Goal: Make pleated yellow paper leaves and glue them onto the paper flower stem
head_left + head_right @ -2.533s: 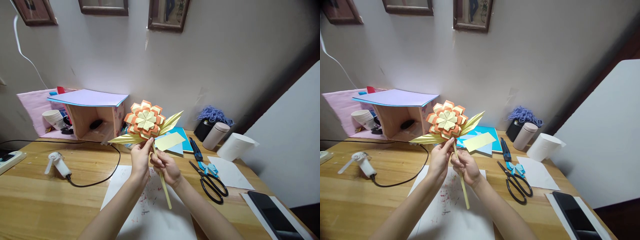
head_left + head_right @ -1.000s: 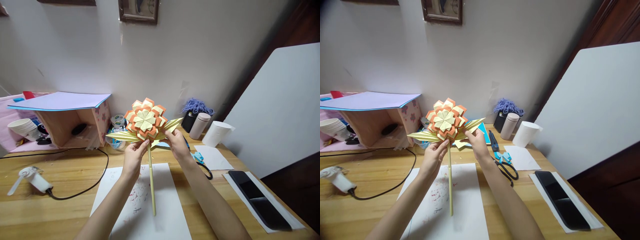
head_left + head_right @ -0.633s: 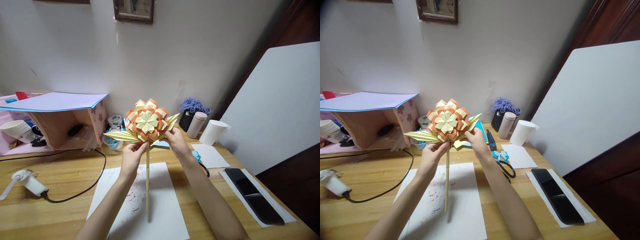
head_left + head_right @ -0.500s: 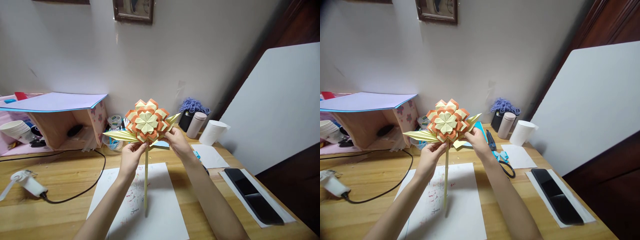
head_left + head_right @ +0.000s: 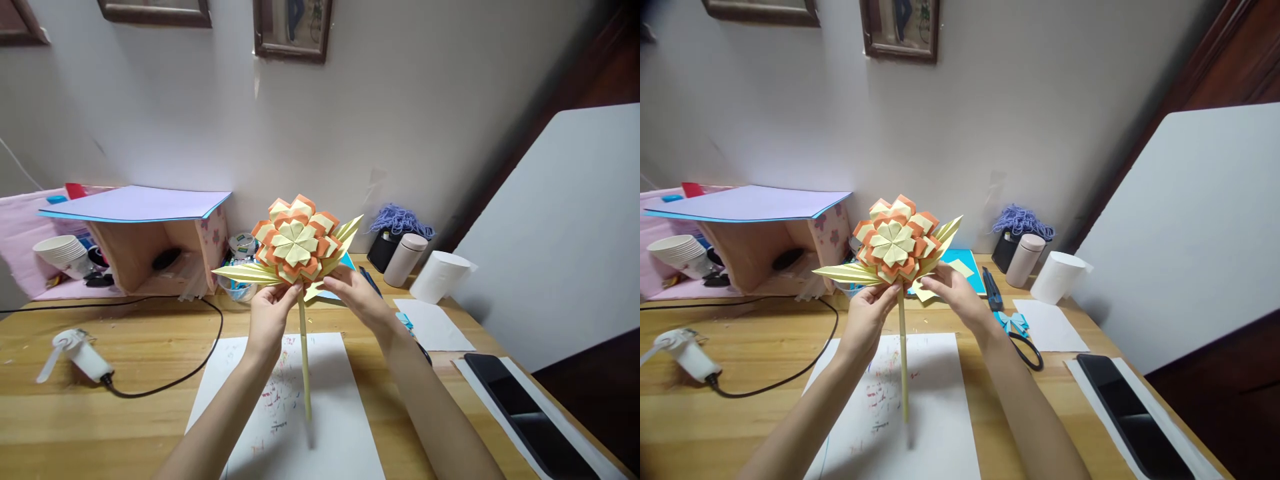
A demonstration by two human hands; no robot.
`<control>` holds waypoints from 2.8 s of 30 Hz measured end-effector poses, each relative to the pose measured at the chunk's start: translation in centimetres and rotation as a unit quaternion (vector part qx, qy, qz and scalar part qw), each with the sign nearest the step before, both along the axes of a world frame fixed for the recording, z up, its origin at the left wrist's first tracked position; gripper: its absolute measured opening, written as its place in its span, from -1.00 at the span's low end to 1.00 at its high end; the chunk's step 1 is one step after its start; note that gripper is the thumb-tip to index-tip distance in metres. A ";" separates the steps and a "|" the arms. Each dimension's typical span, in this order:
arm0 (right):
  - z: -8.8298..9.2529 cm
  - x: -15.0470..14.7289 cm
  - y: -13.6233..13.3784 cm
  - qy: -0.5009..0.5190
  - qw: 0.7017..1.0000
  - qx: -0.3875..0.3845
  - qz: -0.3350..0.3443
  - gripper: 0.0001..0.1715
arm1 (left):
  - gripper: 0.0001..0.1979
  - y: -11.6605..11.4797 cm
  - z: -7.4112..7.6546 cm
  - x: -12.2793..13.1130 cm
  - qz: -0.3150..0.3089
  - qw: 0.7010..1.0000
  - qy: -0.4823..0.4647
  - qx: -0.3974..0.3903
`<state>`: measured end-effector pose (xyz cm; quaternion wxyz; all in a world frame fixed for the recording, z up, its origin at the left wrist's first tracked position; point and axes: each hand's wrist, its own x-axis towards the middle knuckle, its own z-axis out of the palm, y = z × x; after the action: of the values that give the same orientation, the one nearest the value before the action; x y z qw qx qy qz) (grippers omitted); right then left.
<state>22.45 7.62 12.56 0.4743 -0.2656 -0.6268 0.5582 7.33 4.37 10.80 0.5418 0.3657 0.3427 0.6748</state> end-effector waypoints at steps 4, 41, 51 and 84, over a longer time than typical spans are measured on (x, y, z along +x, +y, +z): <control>-1.3 -1.6 -0.1 -0.033 0.999 -0.008 -0.021 -0.64 | -0.70 -0.3 0.2 0.1 0.002 1.000 -0.028 -0.012; -2.2 -2.7 -0.4 0.051 0.988 -0.115 -0.089 -0.75 | -0.60 0.7 0.6 -2.3 0.076 0.995 0.056 -0.033; -2.6 -3.1 -0.7 0.036 0.994 -0.095 -0.029 -0.75 | -0.69 1.3 1.0 -3.8 0.073 0.995 0.067 -0.027; -2.5 -3.8 -1.3 -0.017 0.991 -0.123 0.045 -0.60 | -0.53 1.3 2.7 -8.6 0.008 0.973 0.232 0.002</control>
<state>18.70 6.36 10.05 0.4017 -0.3026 -0.5727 0.6473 -1.26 5.66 13.48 0.4413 0.5104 0.4604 0.5769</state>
